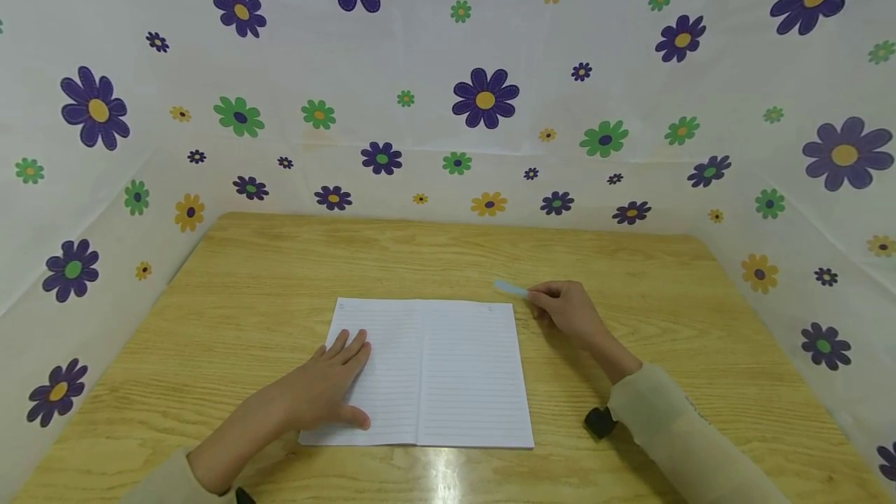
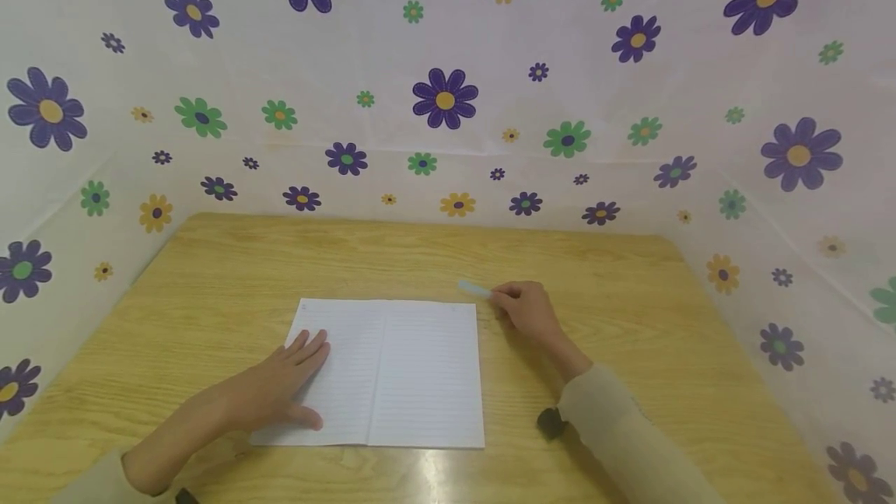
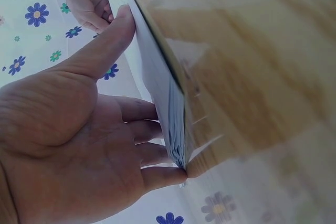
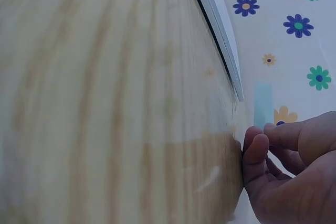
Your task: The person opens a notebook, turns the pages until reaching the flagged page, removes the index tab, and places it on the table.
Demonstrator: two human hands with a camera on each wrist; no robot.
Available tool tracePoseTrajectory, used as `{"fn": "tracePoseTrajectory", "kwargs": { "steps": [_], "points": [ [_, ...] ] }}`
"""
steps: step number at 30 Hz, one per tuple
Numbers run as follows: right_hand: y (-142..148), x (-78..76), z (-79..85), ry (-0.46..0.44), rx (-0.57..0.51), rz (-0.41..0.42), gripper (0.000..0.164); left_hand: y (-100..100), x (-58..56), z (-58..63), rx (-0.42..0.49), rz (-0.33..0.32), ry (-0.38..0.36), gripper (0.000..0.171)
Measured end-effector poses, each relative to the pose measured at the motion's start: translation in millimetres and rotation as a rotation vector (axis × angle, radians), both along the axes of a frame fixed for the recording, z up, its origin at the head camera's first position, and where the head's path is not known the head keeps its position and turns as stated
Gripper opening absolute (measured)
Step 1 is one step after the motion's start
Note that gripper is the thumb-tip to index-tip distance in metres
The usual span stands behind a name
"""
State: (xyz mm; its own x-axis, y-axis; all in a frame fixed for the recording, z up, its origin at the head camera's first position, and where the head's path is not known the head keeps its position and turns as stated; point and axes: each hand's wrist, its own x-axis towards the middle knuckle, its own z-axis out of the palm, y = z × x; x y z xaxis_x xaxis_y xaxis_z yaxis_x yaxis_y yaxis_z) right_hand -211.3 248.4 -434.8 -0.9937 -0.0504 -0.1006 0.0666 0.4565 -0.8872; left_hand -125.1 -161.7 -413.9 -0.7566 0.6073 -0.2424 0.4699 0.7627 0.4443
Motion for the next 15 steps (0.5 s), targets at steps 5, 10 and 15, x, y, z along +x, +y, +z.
{"fn": "tracePoseTrajectory", "kwargs": {
  "steps": [5,10,15],
  "points": [
    [0.2,0.4,1.5,-0.009,-0.025,-0.007,0.026,0.0,-0.1,-0.4,0.003,-0.003,0.003,0.109],
    [0.7,2.0,4.2,-0.030,-0.049,-0.021,0.028,0.3,0.6,1.8,0.000,-0.006,0.001,0.109],
    [4.7,4.9,7.1,-0.030,-0.035,-0.041,0.030,0.7,-0.3,1.4,0.000,-0.015,0.014,0.109]
  ]
}}
